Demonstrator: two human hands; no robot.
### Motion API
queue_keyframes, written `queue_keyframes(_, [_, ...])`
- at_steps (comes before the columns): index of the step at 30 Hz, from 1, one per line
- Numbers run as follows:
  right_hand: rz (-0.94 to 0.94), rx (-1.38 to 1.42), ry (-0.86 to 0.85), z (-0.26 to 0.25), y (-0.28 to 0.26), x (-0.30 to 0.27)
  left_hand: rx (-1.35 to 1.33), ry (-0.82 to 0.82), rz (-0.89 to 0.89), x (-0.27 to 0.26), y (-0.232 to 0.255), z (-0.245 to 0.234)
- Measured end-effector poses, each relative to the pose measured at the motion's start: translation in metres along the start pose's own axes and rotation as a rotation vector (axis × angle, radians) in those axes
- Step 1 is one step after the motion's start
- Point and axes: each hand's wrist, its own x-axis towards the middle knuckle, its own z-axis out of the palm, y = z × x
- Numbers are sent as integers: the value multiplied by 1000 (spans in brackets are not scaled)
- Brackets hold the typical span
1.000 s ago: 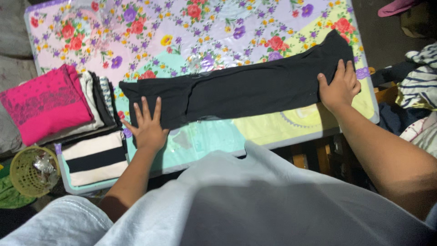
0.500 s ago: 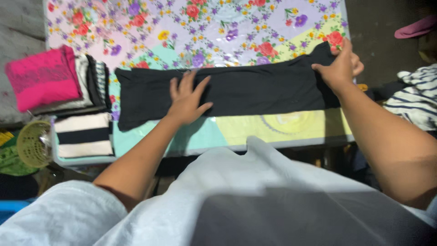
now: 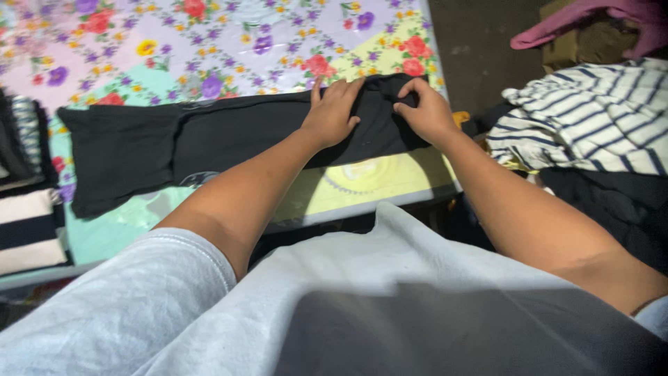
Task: The person spreads a black shirt on a floral-patterned surface, folds the sleeves and sides inward to form a rectangle, and places it onto a stack. The person then picks up a striped shirt and begins spreading it out on the surface.
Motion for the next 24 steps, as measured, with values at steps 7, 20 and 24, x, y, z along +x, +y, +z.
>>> queue_keyframes(7, [-181, 13, -11, -15, 2, -9, -5, 357, 203, 25, 4, 11])
queue_keyframes(20, [-215, 25, 119, -8, 10, -22, -44, 276, 156, 27, 0, 14])
queue_keyframes(24, [-171, -6, 230, 0, 36, 1, -61, 198, 60, 45, -5, 21])
